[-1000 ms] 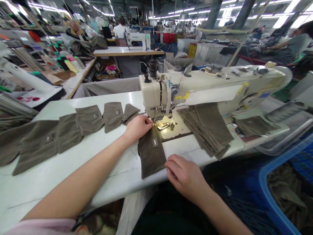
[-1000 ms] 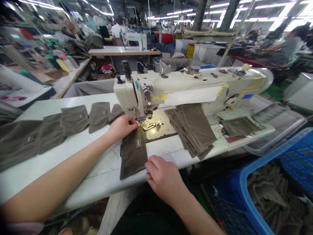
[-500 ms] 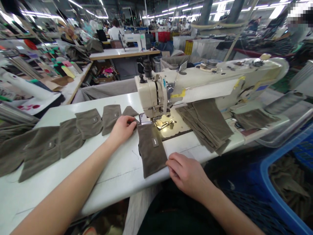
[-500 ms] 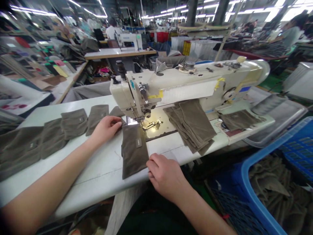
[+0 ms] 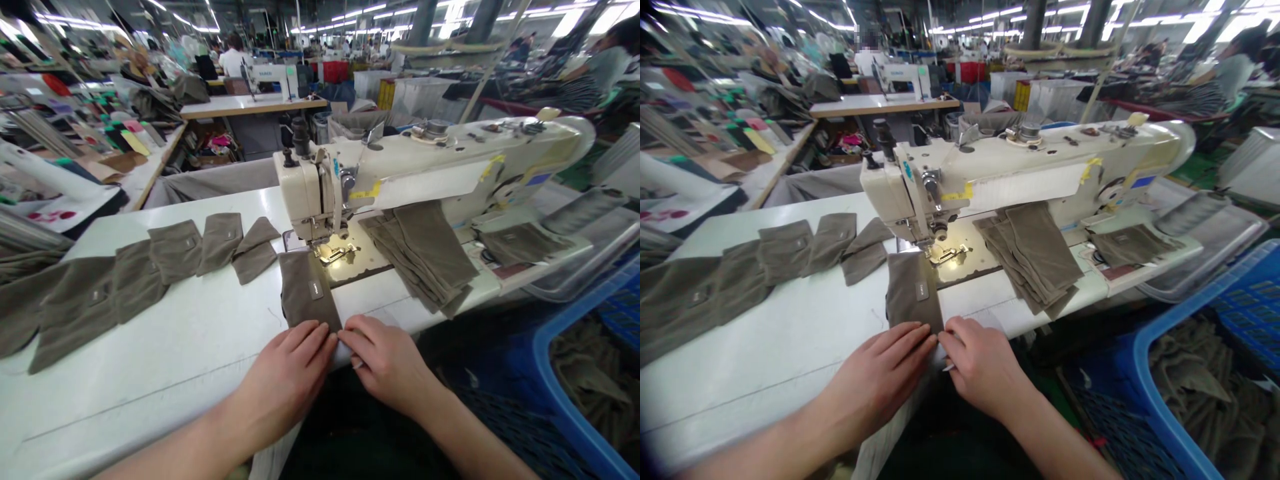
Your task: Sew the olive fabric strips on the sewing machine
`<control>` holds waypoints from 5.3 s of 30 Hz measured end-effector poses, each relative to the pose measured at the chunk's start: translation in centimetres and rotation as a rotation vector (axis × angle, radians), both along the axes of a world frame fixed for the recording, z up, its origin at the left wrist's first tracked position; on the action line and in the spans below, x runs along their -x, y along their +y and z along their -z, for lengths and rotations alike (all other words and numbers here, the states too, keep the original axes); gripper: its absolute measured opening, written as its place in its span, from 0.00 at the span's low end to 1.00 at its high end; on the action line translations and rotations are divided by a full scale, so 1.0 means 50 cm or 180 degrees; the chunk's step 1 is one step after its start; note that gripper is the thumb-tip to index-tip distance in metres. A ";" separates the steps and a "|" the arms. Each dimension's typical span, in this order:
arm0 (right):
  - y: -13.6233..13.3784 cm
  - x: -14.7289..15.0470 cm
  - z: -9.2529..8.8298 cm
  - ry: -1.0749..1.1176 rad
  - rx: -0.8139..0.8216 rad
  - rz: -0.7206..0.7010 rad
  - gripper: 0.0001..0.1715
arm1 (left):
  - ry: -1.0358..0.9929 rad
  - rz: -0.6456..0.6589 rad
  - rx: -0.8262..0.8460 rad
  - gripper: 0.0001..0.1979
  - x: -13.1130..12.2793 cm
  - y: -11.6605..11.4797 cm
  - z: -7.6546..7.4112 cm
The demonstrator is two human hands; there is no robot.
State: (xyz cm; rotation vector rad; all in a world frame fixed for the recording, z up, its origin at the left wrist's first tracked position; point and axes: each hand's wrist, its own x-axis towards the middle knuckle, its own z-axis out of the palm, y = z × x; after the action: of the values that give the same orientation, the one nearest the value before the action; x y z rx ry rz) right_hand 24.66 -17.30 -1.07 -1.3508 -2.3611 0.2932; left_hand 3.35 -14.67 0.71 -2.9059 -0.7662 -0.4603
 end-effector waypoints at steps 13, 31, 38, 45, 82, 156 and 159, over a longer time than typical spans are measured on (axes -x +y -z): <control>0.026 0.007 -0.009 -0.0076 0.0037 0.0085 0.13 | 0.0043 0.0002 -0.0192 0.15 0.006 0.025 0.011; 0.075 0.017 -0.020 -0.0223 0.0039 0.0213 0.12 | 0.0045 0.0024 -0.0022 0.15 0.013 0.086 0.000; 0.097 0.019 -0.018 -0.0363 -0.0005 0.0291 0.14 | -0.0022 0.0026 0.0079 0.15 0.017 0.114 0.000; 0.124 0.023 -0.018 -0.0367 0.0025 0.0342 0.14 | 0.0058 0.0014 0.0051 0.16 0.019 0.141 -0.001; 0.154 0.032 -0.023 -0.0593 0.0075 0.0487 0.17 | 0.0162 -0.0052 0.0228 0.18 0.035 0.294 -0.014; 0.197 0.217 -0.119 0.1323 0.1035 0.0231 0.14 | -0.2970 -0.3141 0.1660 0.16 0.250 -0.125 -0.081; 0.209 0.227 -0.090 0.1156 0.1050 0.0249 0.14 | -0.2930 -0.3204 0.1858 0.16 0.259 -0.126 -0.051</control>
State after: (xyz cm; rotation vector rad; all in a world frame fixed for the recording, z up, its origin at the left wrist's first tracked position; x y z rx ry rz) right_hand 13.33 -6.84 3.41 -1.3879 -2.0115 0.8583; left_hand -9.60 -20.96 3.24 -2.0325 -2.5841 -1.5913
